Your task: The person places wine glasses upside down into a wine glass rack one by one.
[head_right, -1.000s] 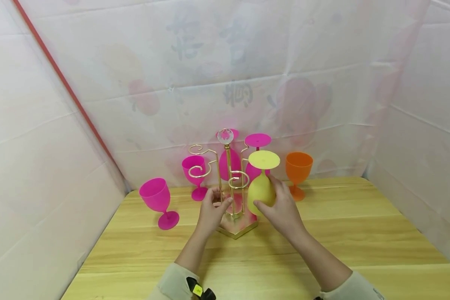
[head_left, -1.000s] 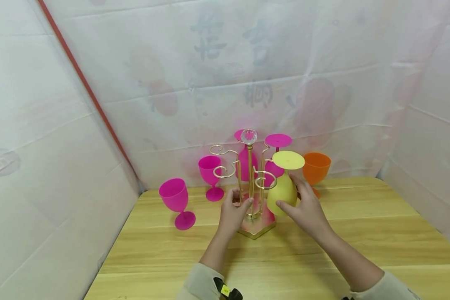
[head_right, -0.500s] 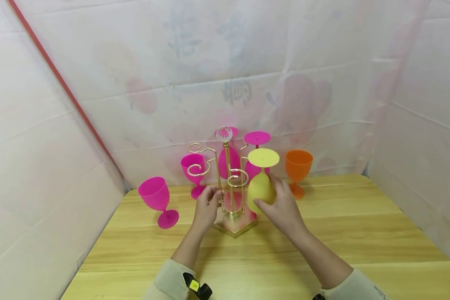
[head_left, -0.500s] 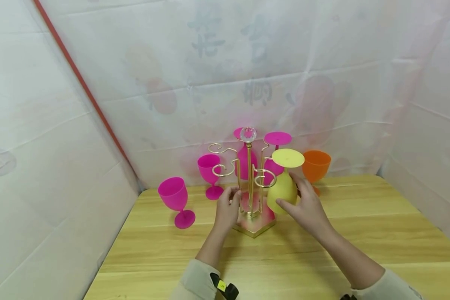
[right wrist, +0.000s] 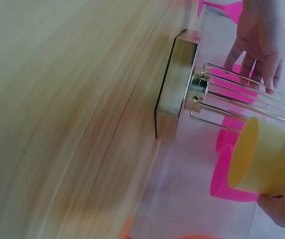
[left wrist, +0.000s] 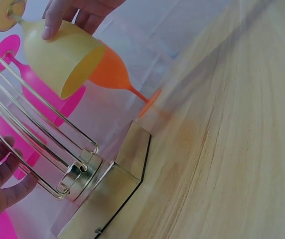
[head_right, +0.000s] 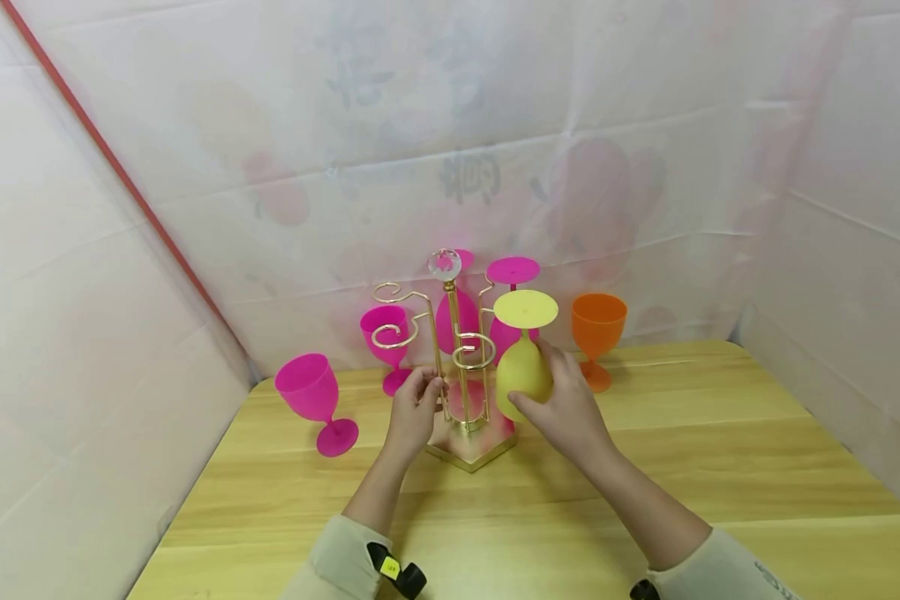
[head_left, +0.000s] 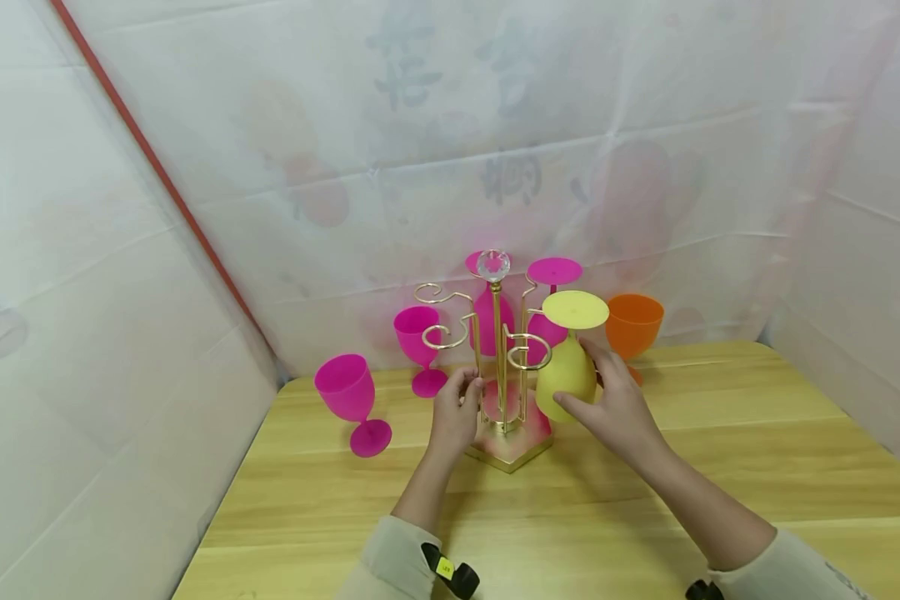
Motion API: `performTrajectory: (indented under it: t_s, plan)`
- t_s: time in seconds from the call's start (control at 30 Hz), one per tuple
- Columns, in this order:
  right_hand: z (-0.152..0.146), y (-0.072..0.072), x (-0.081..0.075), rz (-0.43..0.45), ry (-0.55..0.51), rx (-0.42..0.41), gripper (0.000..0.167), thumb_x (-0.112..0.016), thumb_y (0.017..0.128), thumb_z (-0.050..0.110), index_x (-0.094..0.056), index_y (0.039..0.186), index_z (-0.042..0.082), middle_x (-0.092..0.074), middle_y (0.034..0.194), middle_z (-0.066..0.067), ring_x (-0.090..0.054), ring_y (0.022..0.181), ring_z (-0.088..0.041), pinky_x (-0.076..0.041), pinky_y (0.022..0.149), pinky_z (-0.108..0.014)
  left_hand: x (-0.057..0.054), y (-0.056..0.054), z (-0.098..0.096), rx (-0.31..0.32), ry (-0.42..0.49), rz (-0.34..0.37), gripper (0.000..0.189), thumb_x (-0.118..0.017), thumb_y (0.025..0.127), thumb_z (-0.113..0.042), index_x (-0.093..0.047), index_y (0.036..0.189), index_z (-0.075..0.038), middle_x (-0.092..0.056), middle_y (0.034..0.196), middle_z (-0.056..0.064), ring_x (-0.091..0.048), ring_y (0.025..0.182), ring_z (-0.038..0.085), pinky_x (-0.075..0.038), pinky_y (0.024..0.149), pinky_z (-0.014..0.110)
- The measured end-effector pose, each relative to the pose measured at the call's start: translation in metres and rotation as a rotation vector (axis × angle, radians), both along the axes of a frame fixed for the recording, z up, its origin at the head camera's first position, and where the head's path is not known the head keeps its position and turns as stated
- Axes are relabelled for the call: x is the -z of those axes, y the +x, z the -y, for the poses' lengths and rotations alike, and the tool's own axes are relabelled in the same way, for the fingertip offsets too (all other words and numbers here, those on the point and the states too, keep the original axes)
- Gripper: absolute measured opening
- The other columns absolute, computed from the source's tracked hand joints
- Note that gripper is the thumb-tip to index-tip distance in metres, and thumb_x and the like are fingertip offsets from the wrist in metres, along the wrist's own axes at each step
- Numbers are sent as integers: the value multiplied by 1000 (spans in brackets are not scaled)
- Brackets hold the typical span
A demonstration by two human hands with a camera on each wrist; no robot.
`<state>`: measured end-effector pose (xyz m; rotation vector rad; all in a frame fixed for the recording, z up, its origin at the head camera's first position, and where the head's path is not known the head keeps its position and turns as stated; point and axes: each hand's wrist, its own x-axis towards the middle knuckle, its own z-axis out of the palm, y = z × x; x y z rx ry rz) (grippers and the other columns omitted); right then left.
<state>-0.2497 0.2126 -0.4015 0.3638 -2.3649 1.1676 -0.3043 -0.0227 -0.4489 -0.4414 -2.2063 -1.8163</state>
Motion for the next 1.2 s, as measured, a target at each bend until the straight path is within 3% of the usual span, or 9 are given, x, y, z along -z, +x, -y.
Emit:
performTrajectory:
  t_s: [0.27, 0.5, 0.63, 0.77, 0.83, 0.87, 1.0, 1.1, 1.2]
  plan:
    - [-1, 6, 1, -5, 28, 4, 85, -81, 81, 25, -35, 148, -1, -42, 146, -20, -49, 126, -36, -47, 98, -56, 0, 4, 3, 6, -38, 10, 23, -50, 103, -18, -62, 111, -1, -65, 100, 19, -62, 85, 32, -53, 66, 23]
    - [-7, 10, 2, 21, 44, -3, 87, -80, 83, 31, -34, 150, 2, -42, 144, -20, -48, 127, -37, -46, 100, -58, 1, 6, 1, -5, -64, 17, 20, -51, 103, -22, -63, 109, -8, -67, 104, 15, -64, 95, 33, -53, 69, 23]
    - [-13, 9, 2, 0, 56, -2, 82, -77, 86, 33, -36, 150, 2, -44, 144, -20, -49, 124, -39, -46, 100, -57, 1, 5, 0, -17, -62, 20, 20, -51, 102, -20, -64, 109, -5, -67, 100, 14, -63, 87, 26, -53, 67, 23]
    - [-24, 6, -1, -26, 66, 30, 74, -71, 90, 32, -38, 150, 4, -48, 141, -17, -51, 124, -38, -46, 103, -25, 4, 4, 0, -24, -59, 15, 20, -52, 102, -20, -64, 108, -5, -66, 96, 14, -58, 79, 14, -52, 65, 23]
    - [-31, 4, -3, -34, 73, 45, 69, -68, 93, 31, -38, 150, 5, -50, 140, -16, -51, 125, -38, -46, 102, -24, 7, 5, -1, -28, -63, 17, 19, -52, 102, -20, -65, 107, -6, -65, 94, 11, -57, 77, 12, -52, 65, 23]
    - [-35, 3, -4, -34, 82, 56, 68, -67, 94, 32, -38, 149, 6, -50, 139, -15, -51, 125, -38, -47, 101, -25, 9, 6, -1, -30, -65, 18, 19, -52, 102, -21, -65, 106, -7, -66, 94, 9, -57, 77, 11, -52, 65, 23]
    - [-50, -3, -14, -19, 132, 95, 65, -61, 96, 36, -38, 149, 7, -46, 143, -18, -47, 128, -44, -43, 96, -64, 13, 8, -2, -31, -70, 33, 19, -52, 102, -21, -65, 107, -9, -67, 96, 7, -61, 84, 19, -53, 68, 23]
    - [-62, -15, -24, -19, 189, 130, 63, -59, 97, 40, -40, 149, 9, -43, 147, -20, -43, 129, -48, -40, 91, -72, 11, 7, -3, -28, -59, 38, 19, -51, 102, -21, -65, 108, -8, -67, 99, 9, -63, 91, 27, -53, 71, 23]
    - [-76, -30, -30, -43, 267, 159, 62, -57, 97, 42, -43, 146, 8, -45, 146, -22, -43, 129, -49, -39, 93, -72, 11, 4, -4, -35, -63, 35, 22, -51, 102, -20, -64, 110, -5, -67, 102, 12, -64, 93, 24, -53, 73, 23]
